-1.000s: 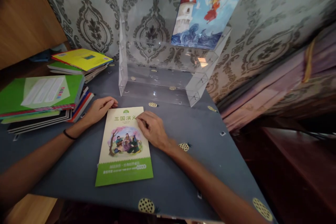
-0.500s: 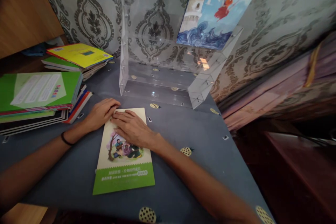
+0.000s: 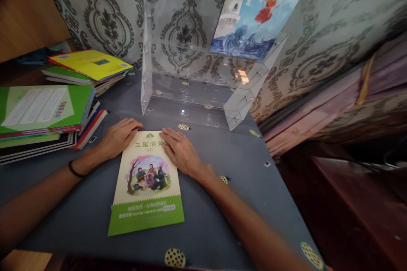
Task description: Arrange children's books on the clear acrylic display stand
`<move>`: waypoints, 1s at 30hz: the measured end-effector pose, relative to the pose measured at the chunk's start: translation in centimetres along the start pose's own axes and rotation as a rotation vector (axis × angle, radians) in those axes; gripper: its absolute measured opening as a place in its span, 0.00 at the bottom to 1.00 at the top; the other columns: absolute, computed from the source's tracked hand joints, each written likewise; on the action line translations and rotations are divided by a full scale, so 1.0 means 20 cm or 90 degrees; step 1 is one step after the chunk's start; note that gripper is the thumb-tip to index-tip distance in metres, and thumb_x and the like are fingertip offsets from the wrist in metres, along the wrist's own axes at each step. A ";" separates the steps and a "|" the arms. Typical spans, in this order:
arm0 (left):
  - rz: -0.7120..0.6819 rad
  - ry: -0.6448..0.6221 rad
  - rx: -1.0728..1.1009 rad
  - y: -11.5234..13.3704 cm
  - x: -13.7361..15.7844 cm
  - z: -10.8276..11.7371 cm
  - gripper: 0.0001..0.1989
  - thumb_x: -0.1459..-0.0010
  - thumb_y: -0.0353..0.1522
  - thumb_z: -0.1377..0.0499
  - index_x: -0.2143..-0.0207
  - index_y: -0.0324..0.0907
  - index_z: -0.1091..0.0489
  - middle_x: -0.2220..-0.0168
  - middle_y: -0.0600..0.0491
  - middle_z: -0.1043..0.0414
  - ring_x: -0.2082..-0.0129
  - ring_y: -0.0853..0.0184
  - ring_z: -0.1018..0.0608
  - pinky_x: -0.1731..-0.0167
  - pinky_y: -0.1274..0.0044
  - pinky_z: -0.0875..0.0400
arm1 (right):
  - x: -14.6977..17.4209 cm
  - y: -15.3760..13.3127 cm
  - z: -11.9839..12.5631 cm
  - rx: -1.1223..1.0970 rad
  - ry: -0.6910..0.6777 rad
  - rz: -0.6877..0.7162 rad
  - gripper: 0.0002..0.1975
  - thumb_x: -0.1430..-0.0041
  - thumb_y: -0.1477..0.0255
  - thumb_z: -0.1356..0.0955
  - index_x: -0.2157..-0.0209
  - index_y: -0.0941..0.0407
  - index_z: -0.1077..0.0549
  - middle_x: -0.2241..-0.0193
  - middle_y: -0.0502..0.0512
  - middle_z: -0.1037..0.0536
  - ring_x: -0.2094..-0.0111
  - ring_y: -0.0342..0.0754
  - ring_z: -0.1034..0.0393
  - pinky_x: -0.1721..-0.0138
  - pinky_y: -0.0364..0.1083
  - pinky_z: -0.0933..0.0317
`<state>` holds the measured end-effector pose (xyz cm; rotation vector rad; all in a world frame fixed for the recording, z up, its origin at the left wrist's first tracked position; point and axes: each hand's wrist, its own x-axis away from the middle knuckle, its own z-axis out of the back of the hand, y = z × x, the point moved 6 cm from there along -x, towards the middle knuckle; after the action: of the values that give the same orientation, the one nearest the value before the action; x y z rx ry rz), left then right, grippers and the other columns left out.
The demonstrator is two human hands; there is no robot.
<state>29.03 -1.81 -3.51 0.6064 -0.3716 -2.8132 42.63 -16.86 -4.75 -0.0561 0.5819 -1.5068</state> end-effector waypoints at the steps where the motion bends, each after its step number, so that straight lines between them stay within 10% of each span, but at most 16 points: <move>1: 0.000 -0.002 -0.007 0.00 0.00 0.00 0.12 0.32 0.26 0.52 0.57 0.41 0.29 0.59 0.49 0.25 0.58 0.61 0.25 0.54 0.69 0.29 | 0.01 0.01 0.00 -0.003 0.007 0.001 0.21 0.27 0.66 0.41 0.39 0.56 0.29 0.37 0.62 0.29 0.35 0.56 0.36 0.35 0.63 0.40; 12: 0.132 -0.093 -0.208 -0.02 0.01 0.06 0.14 0.31 0.32 0.53 0.55 0.39 0.28 0.58 0.43 0.22 0.60 0.54 0.19 0.62 0.68 0.28 | 0.00 -0.02 0.00 0.031 -0.003 -0.010 0.21 0.27 0.69 0.41 0.40 0.60 0.28 0.39 0.66 0.27 0.36 0.57 0.35 0.37 0.62 0.40; 30: 0.119 -0.004 0.048 -0.01 -0.02 0.10 0.16 0.37 0.35 0.54 0.60 0.42 0.28 0.63 0.48 0.20 0.62 0.59 0.19 0.59 0.70 0.27 | 0.01 -0.06 0.04 0.085 0.024 -0.057 0.19 0.29 0.73 0.40 0.44 0.63 0.27 0.43 0.68 0.25 0.41 0.59 0.34 0.43 0.61 0.38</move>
<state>28.52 -1.02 -1.59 0.5477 -0.5097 -2.6328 41.85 -17.44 -3.71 0.0498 0.5126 -1.6341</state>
